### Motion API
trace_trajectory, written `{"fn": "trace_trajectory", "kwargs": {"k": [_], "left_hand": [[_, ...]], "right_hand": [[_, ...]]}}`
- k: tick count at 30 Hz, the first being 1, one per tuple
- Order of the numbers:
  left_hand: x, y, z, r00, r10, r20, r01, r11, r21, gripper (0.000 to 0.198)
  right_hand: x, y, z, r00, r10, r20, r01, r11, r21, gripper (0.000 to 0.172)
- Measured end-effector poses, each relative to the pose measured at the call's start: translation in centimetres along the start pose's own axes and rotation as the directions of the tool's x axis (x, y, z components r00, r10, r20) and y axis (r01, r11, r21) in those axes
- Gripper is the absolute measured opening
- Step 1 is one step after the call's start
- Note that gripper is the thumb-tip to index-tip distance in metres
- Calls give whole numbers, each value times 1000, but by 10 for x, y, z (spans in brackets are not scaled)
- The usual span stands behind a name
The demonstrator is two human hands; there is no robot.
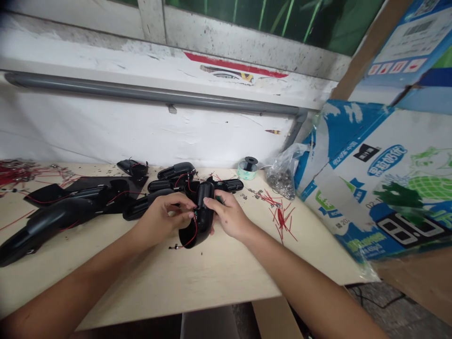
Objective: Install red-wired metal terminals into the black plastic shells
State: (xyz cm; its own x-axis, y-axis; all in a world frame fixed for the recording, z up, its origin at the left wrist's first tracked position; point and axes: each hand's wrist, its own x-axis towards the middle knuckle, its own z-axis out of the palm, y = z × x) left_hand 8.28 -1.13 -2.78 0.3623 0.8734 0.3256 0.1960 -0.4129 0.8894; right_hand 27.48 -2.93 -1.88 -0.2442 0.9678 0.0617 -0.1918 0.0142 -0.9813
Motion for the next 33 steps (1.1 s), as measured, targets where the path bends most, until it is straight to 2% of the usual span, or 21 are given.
{"fn": "trace_trajectory", "kwargs": {"k": [3,6,10,13,15,17,20,23,27,33], "left_hand": [[0,1,0,995,-73,74,79,994,-81,9],[0,3,0,989,-113,92,125,982,-140,10],[0,8,0,995,-90,39,93,992,-88,13],[0,11,2,999,-32,27,33,998,-55,16],[-1,12,3,999,-6,31,8,999,-51,16],[-2,13,5,999,11,38,-9,999,-47,16],[-3,14,8,999,32,30,-31,999,-44,18],[-5,15,12,998,67,8,-67,997,-35,19],[-7,14,16,990,144,-4,-144,990,0,20],[-10,14,19,982,183,-52,-183,983,10,18]], "right_hand": [[0,1,-2,995,55,80,-54,998,-23,32],[0,0,-3,995,65,80,-66,998,8,31],[0,-1,-2,996,77,-39,-71,990,121,29],[2,0,-1,974,86,-208,-49,983,177,34],[4,1,1,943,78,-322,-26,986,163,39],[6,1,2,930,57,-363,-19,994,109,40],[8,0,2,947,-46,-317,54,998,16,40],[10,2,0,938,-143,-317,134,990,-51,40],[10,9,-4,951,-155,-268,127,985,-119,42],[9,12,-2,970,-93,-227,89,996,-28,40]]}}
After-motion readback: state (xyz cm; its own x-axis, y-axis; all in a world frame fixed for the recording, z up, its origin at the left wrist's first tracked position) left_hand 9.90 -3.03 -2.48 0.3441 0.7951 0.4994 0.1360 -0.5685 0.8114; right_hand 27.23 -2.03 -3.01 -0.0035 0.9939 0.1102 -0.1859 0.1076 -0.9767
